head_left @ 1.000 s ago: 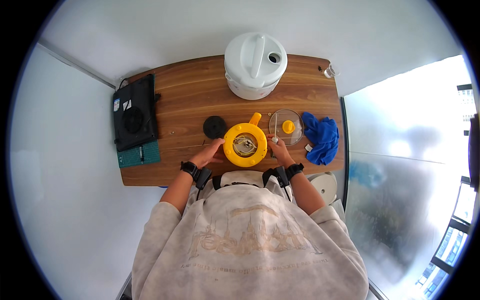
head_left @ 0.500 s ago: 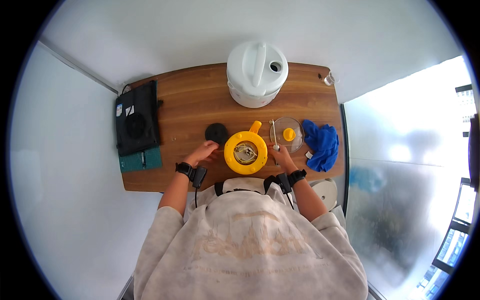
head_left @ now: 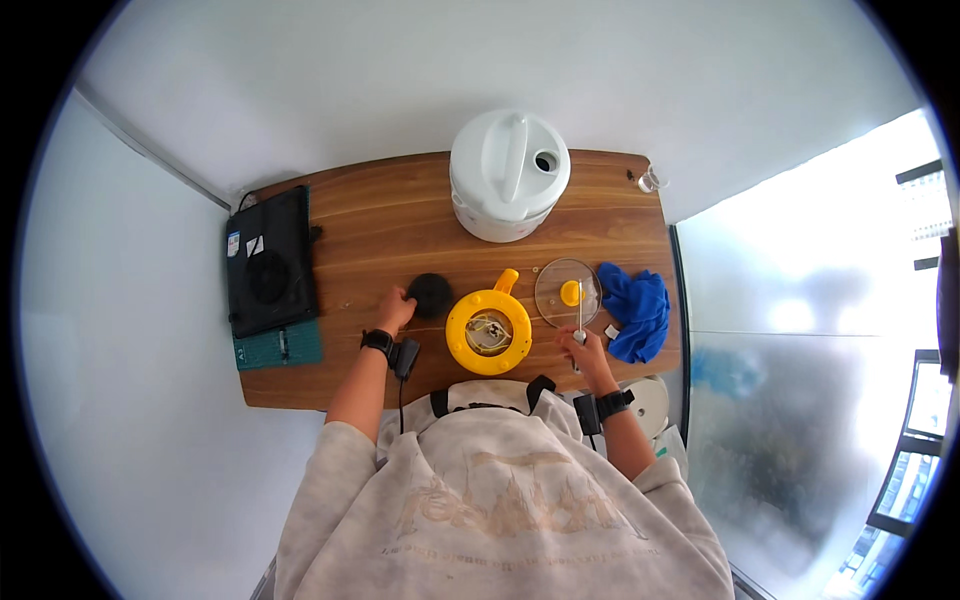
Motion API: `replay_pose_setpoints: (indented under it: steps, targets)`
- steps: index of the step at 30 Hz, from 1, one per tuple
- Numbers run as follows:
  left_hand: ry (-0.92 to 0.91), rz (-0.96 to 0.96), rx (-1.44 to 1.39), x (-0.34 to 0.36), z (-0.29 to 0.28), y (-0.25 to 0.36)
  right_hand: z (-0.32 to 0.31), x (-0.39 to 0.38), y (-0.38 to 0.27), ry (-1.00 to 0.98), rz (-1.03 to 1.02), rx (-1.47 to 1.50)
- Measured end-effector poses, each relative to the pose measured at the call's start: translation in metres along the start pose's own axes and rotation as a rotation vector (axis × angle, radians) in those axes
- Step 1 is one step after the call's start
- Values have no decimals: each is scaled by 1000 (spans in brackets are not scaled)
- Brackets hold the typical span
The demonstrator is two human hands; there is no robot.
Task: The person uses a screwdriver to remove screws from a yellow pot lid, then places the lid on the pot. The person then opens a white rice cooker, removes its lid, and places it on the table.
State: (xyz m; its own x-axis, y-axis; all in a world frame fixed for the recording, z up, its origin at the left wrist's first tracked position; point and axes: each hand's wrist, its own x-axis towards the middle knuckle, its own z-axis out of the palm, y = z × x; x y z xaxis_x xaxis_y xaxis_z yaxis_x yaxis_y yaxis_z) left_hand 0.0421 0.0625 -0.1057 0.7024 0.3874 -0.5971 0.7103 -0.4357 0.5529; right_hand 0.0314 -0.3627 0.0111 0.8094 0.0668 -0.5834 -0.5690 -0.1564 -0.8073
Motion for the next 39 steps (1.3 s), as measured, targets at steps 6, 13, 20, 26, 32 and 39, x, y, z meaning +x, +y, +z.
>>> replay_pose_setpoints:
  steps: [6, 13, 20, 26, 32, 39]
  targets:
    - [-18, -60, -127, 3, 4, -9, 0, -5, 2, 7, -32, -51]
    - [-65, 18, -435, -40, -39, 38, 5, -1, -14, 6, -132, -242]
    - [-323, 276, -556, -92, -80, 88, 29, -11, -55, -23, -229, -393]
    - [-533, 287, -415, -133, -60, 119, 64, -26, -90, -105, -233, -367]
    - [-604, 215, -351, -142, -36, 112, 68, -15, -70, -160, -179, -352]
    - [-549, 251, -256, -144, -14, 106, 76, -15, -58, -113, -367, -561]
